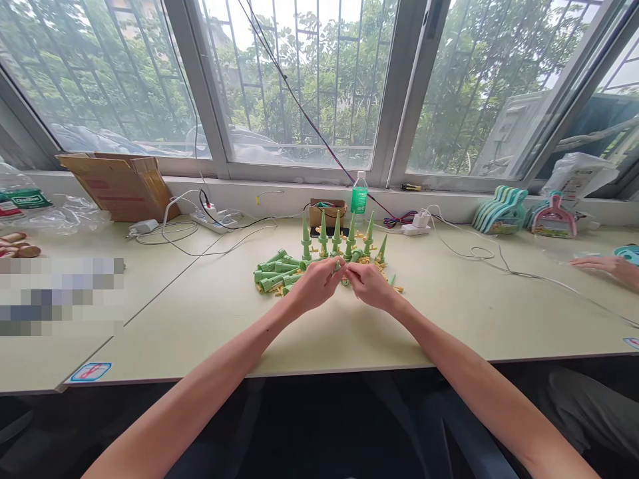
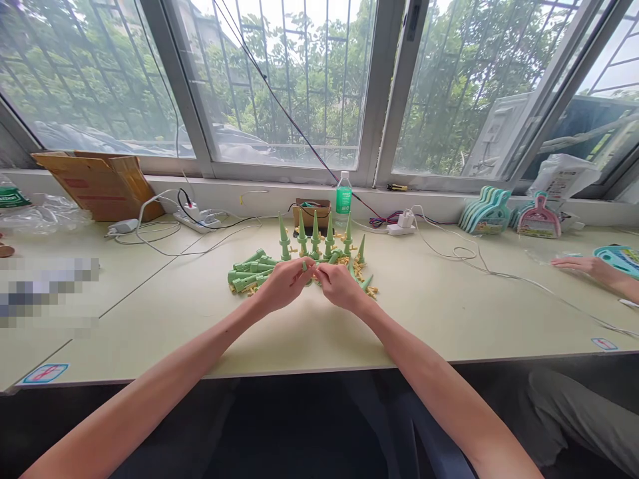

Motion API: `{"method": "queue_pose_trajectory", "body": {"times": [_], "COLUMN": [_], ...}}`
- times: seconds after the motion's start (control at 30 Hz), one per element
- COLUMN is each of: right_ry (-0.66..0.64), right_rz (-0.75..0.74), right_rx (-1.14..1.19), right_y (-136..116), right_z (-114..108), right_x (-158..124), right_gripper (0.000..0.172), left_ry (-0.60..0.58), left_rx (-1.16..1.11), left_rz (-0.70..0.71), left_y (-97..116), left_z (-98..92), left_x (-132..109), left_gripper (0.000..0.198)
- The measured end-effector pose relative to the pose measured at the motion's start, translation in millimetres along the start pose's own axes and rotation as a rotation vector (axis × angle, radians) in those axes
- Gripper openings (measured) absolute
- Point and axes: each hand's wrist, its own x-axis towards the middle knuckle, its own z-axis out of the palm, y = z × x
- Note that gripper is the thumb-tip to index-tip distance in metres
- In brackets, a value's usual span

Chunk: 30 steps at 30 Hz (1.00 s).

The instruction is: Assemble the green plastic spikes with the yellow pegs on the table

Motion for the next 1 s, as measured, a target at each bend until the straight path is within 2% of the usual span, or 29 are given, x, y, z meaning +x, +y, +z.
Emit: {"method": "queue_pose_trajectory", "body": {"times": [0.4,1.0], "right_ry": [0.045,0.022], "right_rz": [-0.008,-0.017], "right_rx": [-0.009,-0.003], "right_y": [-4.3,-3.5], "right_z": [-0.4,-1.0], "right_x": [-0.4,-0.9], "right_gripper": [0.025,0.018], "left_ry": [0.097,0.088], "left_rx": [0.027,0.035], "left_rz": [-0.017,-0.045], "left_y": [-2.8,-2.7], "left_z": [3.1,2.7], "left_x": [1.9,1.7], "left_gripper": [0.027,0.025]}}
